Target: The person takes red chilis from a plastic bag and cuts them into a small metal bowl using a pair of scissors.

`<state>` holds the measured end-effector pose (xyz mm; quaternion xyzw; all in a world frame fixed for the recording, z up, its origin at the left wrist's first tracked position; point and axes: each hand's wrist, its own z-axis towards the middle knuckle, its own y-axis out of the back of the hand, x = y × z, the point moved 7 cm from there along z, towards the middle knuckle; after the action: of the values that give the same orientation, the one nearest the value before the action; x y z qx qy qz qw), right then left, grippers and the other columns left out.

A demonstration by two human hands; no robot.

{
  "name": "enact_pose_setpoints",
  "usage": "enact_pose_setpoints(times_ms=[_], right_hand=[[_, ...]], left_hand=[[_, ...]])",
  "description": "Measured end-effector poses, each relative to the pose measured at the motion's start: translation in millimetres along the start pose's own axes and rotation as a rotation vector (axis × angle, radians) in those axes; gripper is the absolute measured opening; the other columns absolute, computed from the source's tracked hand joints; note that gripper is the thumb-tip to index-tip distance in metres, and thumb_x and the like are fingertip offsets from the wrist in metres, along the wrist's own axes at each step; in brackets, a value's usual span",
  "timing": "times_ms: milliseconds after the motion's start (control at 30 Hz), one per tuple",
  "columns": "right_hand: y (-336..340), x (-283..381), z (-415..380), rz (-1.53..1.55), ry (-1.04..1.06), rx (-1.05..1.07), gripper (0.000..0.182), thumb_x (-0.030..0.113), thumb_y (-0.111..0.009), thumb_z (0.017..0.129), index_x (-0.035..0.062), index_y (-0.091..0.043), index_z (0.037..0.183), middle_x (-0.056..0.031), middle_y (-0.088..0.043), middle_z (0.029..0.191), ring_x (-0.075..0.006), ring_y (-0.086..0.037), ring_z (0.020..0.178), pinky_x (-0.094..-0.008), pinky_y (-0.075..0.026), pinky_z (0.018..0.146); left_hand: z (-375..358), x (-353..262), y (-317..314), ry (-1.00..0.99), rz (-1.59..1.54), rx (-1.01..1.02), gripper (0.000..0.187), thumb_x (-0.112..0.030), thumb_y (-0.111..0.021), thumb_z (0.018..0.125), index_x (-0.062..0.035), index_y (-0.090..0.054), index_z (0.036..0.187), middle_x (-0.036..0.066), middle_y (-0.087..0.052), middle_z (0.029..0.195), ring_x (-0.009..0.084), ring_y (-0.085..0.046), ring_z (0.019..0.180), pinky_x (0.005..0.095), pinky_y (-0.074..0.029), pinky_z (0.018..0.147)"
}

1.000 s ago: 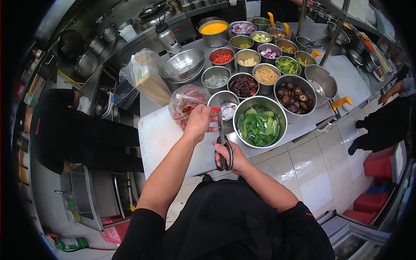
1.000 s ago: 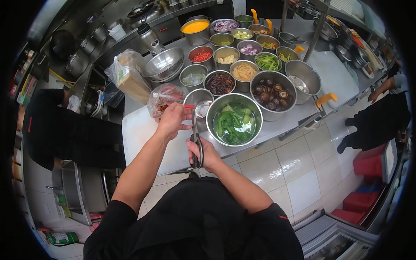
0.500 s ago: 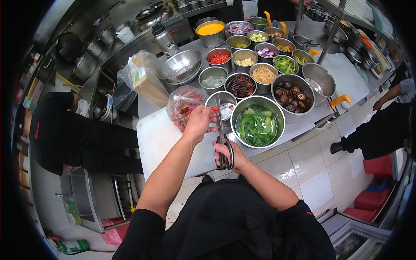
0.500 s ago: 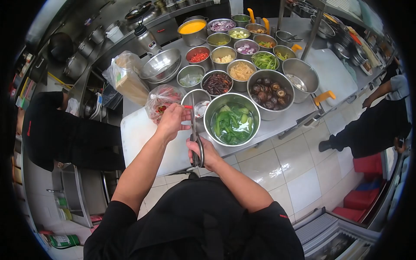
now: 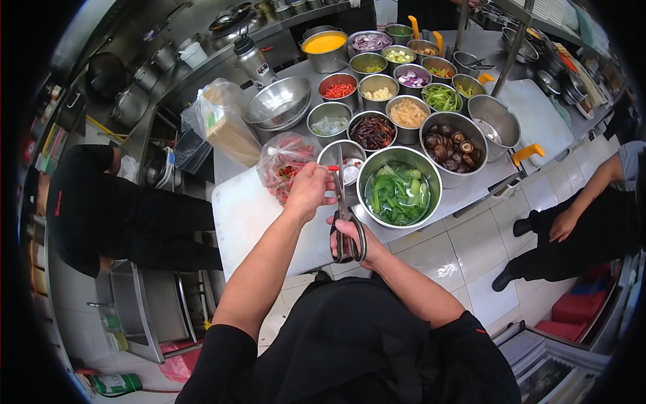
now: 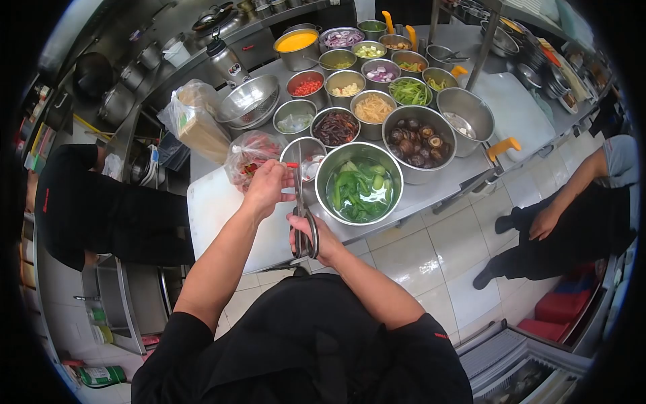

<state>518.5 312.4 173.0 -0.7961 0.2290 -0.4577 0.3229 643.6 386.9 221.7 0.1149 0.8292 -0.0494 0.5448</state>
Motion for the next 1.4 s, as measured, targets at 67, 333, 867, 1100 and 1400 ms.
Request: enact_pose_setpoints(times_ms=[67,333,867,1100,1400], right_hand=[[0,4,-2,-0.133,0.01,-0.025,0.036,0.034,-0.065,0.09,0.0031,-0.057,0.106,-0.0033,-0.057,0.068,-0.0132,-0.056,0.053,-0.0251,-0.043,0.047],[1,3,-4,-0.08,0.026,-0.03,0.034,0.035,-0.065,0.091,0.0046,-0.056,0.104,-0.0031,-0.057,0.065,-0.013,-0.055,0.05,-0.0252,-0.044,0.045],[6,3,-3,-0.318,0.046,-0.009,0.041,0.041,-0.067,0.089,0.0058,-0.055,0.106,-0.0029,-0.058,0.069,-0.0117,-0.056,0.053,-0.024,-0.045,0.047],[6,5,0,-0.287,0.092,-0.002,0.041,0.041,-0.069,0.088,0.0063,-0.056,0.106,-0.0032,-0.059,0.068,-0.0115,-0.056,0.052,-0.0241,-0.044,0.046],[11,7,0,-0.355,0.069,-0.027,0.042,0.044,-0.066,0.088,0.0067,-0.057,0.104,-0.0027,-0.058,0.069,-0.0098,-0.056,0.053,-0.0245,-0.043,0.046]], left_hand=[[0,0,0,-0.007,0.0,0.006,0.015,-0.021,-0.046,0.096,-0.0073,-0.053,0.097,0.003,-0.056,0.091,0.0128,-0.056,0.08,0.0335,-0.054,0.062],[2,1,-3,-0.018,0.016,0.0,0.016,-0.022,-0.048,0.096,-0.0076,-0.053,0.094,0.002,-0.056,0.087,0.0127,-0.056,0.078,0.0324,-0.054,0.06],[0,-2,-8,-0.025,0.05,-0.005,0.015,-0.022,-0.049,0.095,-0.008,-0.054,0.091,0.001,-0.054,0.082,0.0119,-0.054,0.075,0.0313,-0.053,0.059],[1,-1,-8,-0.031,0.067,0.017,0.016,-0.022,-0.048,0.095,-0.0083,-0.054,0.092,0.001,-0.055,0.084,0.0119,-0.054,0.076,0.0315,-0.053,0.06],[1,-4,-10,-0.017,0.08,0.044,0.015,-0.022,-0.047,0.095,-0.0093,-0.055,0.093,0.001,-0.059,0.084,0.0122,-0.057,0.076,0.0324,-0.052,0.065]])
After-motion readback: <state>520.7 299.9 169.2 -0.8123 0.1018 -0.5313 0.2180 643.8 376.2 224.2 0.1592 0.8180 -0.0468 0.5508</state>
